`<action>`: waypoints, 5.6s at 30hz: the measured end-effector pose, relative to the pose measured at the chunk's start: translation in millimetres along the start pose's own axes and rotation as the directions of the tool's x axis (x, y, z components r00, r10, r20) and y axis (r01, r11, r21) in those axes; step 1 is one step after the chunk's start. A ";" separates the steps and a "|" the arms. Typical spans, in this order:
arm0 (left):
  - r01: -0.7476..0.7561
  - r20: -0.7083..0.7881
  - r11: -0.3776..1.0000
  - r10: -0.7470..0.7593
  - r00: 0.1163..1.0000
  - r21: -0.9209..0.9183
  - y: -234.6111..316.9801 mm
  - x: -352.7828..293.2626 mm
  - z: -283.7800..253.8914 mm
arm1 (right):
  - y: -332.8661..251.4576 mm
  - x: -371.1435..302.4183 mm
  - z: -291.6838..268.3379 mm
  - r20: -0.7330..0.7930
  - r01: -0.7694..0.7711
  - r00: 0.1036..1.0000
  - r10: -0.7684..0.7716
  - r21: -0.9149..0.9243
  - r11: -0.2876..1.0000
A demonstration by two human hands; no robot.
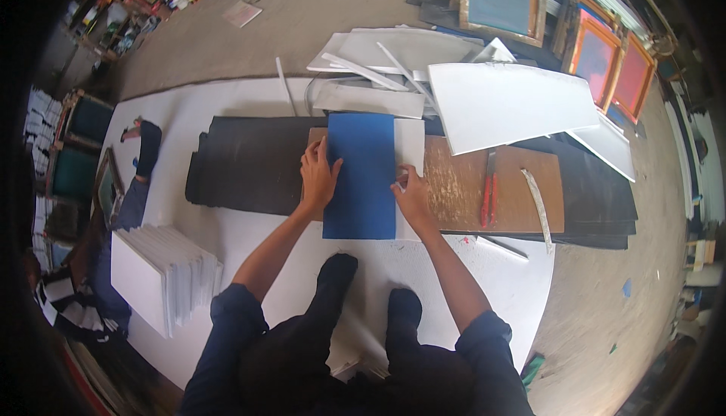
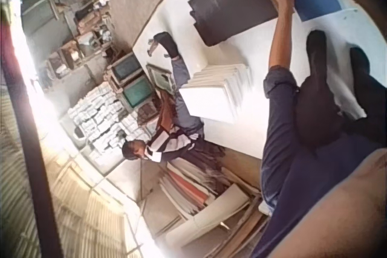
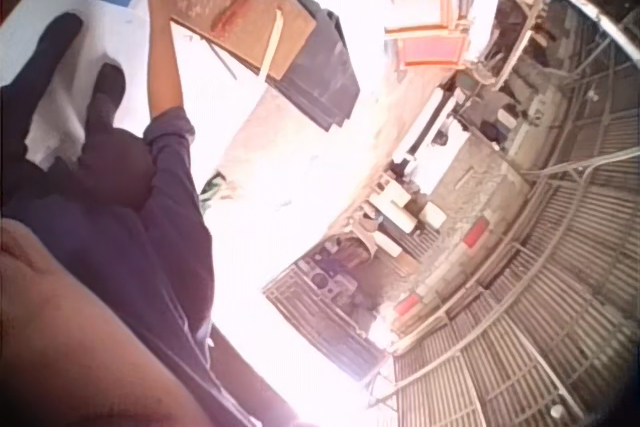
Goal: The person sits on the floor and uses a utility knife to cut white foam sheets. They place a blue rectangular template on the foam to guide the cuts, trimming the foam along the template's edges. The person repeatedly aligns the template, cuts the foam, and removes the excess pieces.
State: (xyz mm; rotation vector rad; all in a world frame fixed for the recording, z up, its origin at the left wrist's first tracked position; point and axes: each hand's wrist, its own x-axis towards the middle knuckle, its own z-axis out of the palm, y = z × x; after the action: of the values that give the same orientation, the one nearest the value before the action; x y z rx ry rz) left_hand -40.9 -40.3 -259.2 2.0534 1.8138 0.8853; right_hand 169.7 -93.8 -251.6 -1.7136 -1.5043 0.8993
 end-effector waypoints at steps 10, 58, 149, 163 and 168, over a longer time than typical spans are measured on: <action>-0.381 0.256 0.918 0.398 0.881 -0.114 85.0 -40.4 -3.0 | 42.0 -49.8 -89.9 -0.613 -0.368 0.778 -0.140 -0.625 0.688; 0.202 0.202 0.295 -0.033 0.979 -0.934 224.3 -63.5 -320.2 | -263.4 -210.0 -142.5 -0.013 0.298 0.945 -0.326 0.444 0.845; -0.341 0.587 0.877 0.086 0.805 0.338 87.0 -4.1 -0.3 | -32.9 104.5 -24.3 0.205 -0.244 0.919 0.338 -0.378 0.893; -0.294 0.541 0.890 0.064 0.839 0.349 80.4 -6.5 4.9 | -42.7 134.5 -9.1 0.285 -0.235 0.883 0.373 -0.420 0.876; -0.256 0.548 0.898 0.019 0.836 0.358 84.4 -10.1 3.7 | -37.3 87.0 -27.7 0.478 -0.236 0.749 0.458 -0.454 0.859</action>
State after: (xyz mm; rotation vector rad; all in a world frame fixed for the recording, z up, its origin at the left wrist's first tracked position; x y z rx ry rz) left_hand 28.8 -65.0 -217.1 2.3901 1.6358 -0.1012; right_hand 181.7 -4.8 -210.8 -2.1807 -1.8505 1.5267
